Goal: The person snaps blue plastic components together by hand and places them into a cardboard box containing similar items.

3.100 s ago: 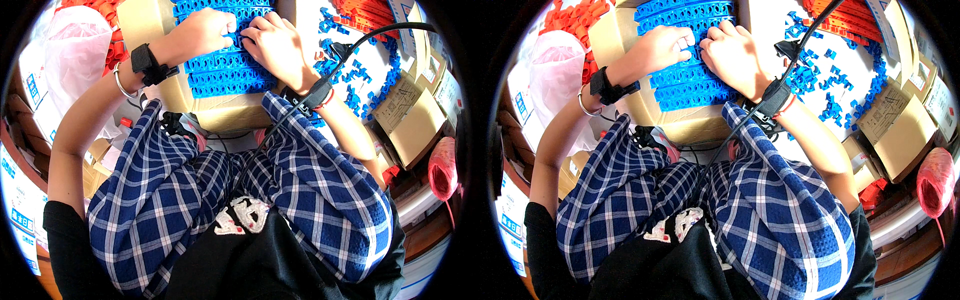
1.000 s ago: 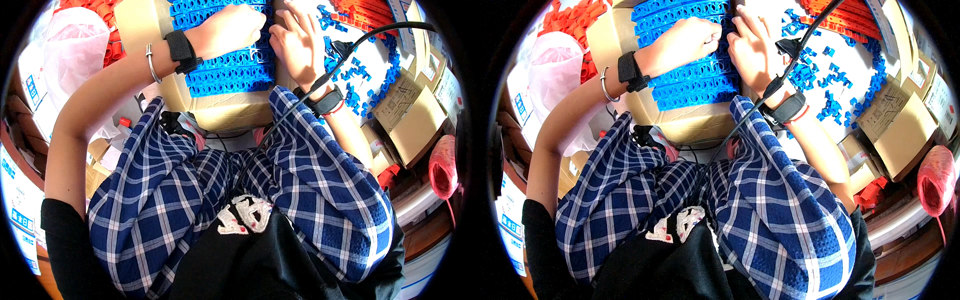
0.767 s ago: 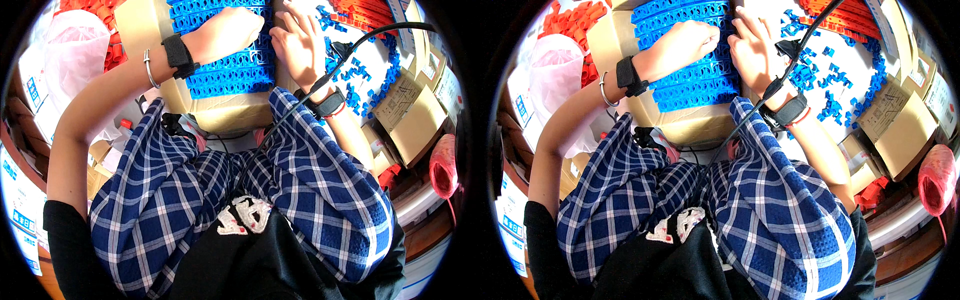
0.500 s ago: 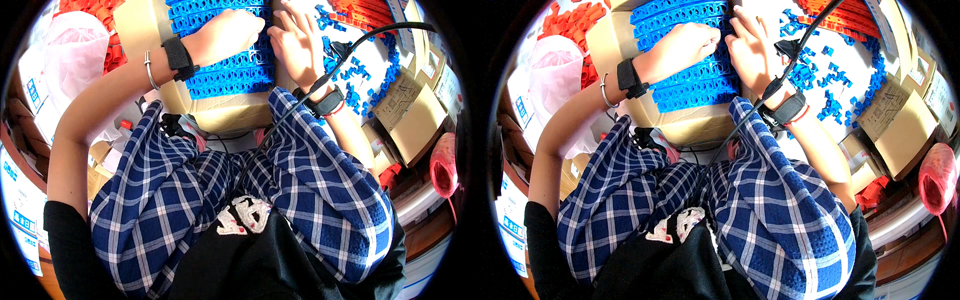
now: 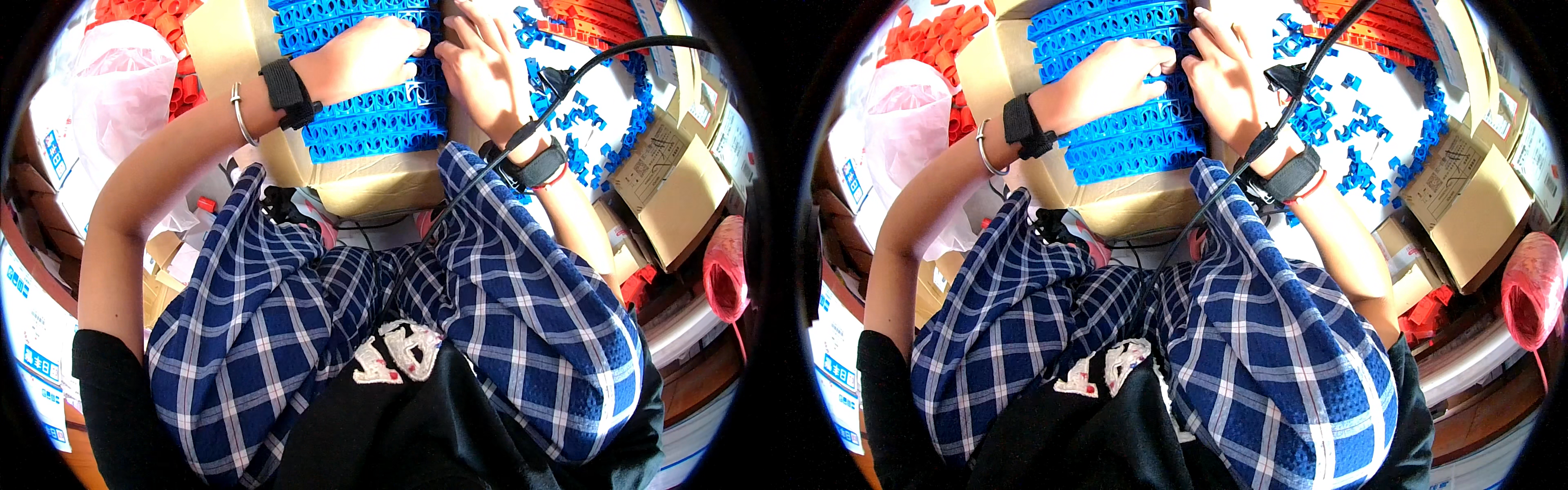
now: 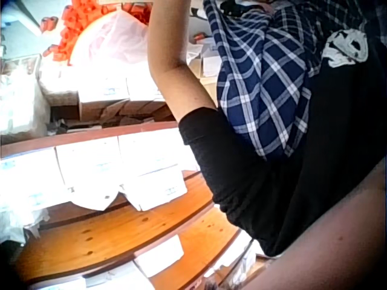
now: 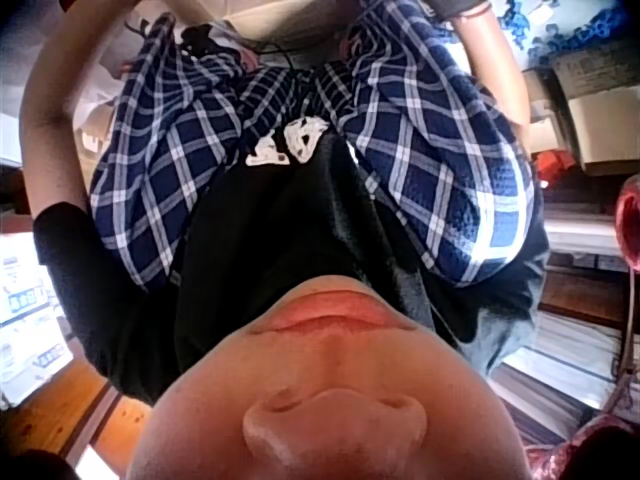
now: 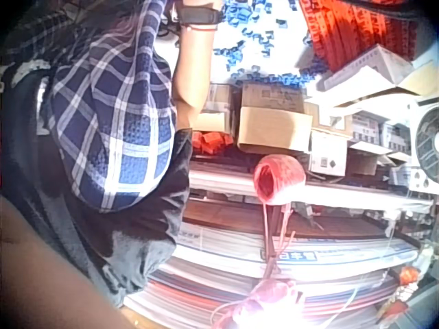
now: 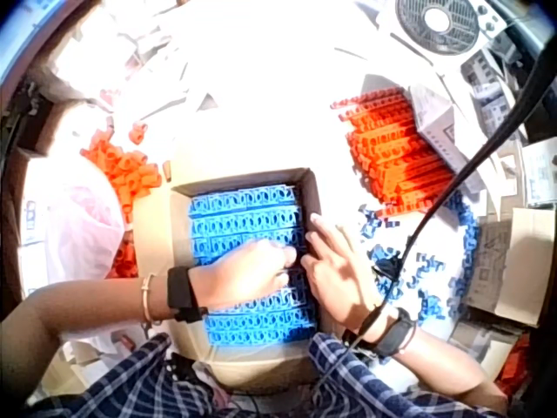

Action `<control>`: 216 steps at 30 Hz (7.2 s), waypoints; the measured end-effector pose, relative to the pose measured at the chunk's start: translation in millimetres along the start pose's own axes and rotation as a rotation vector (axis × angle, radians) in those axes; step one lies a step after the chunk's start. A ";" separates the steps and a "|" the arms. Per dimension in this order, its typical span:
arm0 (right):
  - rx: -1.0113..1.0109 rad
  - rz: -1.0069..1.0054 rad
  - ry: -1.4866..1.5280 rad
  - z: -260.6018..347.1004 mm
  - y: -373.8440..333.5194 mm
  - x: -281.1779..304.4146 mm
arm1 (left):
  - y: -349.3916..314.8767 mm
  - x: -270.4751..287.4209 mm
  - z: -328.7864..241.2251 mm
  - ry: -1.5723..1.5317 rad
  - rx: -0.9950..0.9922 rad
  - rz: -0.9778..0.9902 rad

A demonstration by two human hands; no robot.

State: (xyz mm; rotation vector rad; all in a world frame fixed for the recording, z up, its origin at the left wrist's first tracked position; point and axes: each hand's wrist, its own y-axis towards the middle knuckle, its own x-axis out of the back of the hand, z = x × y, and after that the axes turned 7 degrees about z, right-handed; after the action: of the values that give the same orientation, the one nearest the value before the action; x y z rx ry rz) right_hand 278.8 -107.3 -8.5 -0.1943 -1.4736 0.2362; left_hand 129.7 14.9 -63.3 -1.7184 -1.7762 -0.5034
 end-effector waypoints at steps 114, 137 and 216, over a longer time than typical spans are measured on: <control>-0.180 -0.472 0.670 -41.1 -18.6 38.9 | 20.7 41.4 -36.4 -1.842 0.440 0.179; 0.039 -0.347 0.881 22.3 7.0 33.7 | -25.1 44.5 -25.9 -2.045 0.486 -0.006; -0.030 0.059 1.594 15.2 -3.5 19.4 | -36.8 54.4 -34.7 -1.201 0.343 0.261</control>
State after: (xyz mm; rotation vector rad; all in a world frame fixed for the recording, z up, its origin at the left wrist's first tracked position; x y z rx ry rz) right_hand 265.4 -105.6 12.4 -0.3336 0.1122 0.0447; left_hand 100.6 30.2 3.3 -2.0814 -2.0827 1.1193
